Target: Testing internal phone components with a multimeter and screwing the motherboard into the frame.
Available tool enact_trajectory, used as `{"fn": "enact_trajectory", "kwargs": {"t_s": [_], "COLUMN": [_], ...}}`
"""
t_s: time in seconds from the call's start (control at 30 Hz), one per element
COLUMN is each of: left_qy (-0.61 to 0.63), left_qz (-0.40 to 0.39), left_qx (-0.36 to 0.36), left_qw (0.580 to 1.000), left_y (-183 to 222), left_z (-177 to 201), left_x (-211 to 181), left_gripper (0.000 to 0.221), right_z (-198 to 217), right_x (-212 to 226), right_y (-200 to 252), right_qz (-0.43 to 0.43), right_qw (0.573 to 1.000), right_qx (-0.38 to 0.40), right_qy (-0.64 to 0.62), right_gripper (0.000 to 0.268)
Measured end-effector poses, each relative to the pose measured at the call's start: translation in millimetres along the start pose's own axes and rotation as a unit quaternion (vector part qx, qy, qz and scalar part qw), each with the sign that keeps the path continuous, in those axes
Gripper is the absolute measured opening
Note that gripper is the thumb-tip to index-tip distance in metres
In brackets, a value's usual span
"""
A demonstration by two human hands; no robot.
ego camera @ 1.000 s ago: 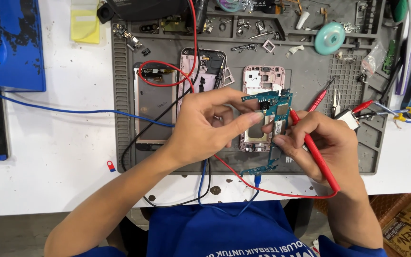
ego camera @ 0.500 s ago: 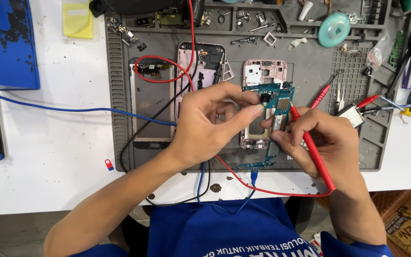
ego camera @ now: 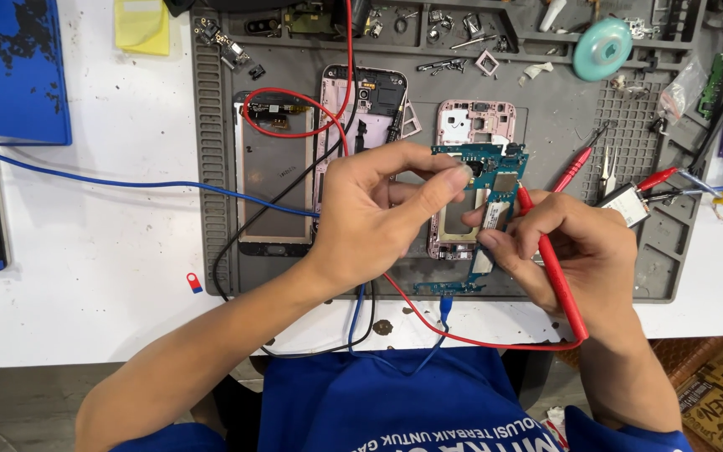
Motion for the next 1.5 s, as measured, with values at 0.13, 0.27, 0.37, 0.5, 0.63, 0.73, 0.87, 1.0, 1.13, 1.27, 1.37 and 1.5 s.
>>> {"fn": "enact_trajectory", "kwargs": {"t_s": [0.13,0.27,0.37,0.5,0.63,0.73,0.87,1.0,1.13,1.27,1.37,1.5], "left_qy": [-0.046,-0.074,-0.038,0.003,0.008,-0.014,-0.07,-0.022,-0.01,0.001,0.012,0.043], "left_qz": [-0.074,-0.112,-0.068,-0.017,-0.018,-0.065,-0.103,-0.063,-0.042,-0.023,-0.007,0.004], "left_qx": [-0.005,-0.003,0.001,0.01,0.023,0.036,0.008,0.024,-0.004,0.002,0.011,0.033], "left_qw": [0.996,0.991,0.997,1.0,1.0,0.997,0.992,0.997,0.999,1.0,1.0,0.999], "left_y": [5,7,6,5,5,9,13,9,5,5,7,7], "left_z": [-1,0,-2,-3,-3,-5,-3,-4,0,-2,-5,-8], "left_x": [-12,-13,-12,-7,-6,-16,-20,-19,-13,-3,5,13], "left_gripper": [0.006,0.005,0.007,0.014,0.014,0.011,0.01,0.015,0.015,0.019,0.017,0.017], "right_z": [1,0,0,3,3,3,5,-1,-6,-5,-5,-4], "right_x": [0,2,2,0,2,-3,-8,0,10,8,8,7], "right_y": [1,-1,-1,2,1,3,4,-1,-4,-3,-3,-2], "right_qz": [-0.011,-0.004,-0.006,-0.005,-0.003,-0.015,-0.022,0.01,0.036,0.029,0.03,0.03], "right_qw": [1.0,1.0,0.999,1.0,1.0,0.999,1.0,1.0,0.999,0.999,0.999,0.999], "right_qx": [-0.006,0.006,0.004,-0.01,-0.012,-0.006,-0.007,0.008,0.012,0.01,0.01,0.004], "right_qy": [-0.01,-0.023,-0.031,-0.018,-0.024,-0.037,-0.003,-0.022,-0.033,-0.024,-0.022,-0.029], "right_gripper": [0.033,0.033,0.033,0.034,0.032,0.033,0.035,0.032,0.031,0.033,0.033,0.032]}}
Point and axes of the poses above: each hand's wrist, its own y-axis away from the middle knuckle, its own z-axis out of the back of the hand, x = y × z, the point moved 10 cm from there along -y, towards the middle knuckle, and after that the axes turned 3 degrees about z, right-handed, at the moved point
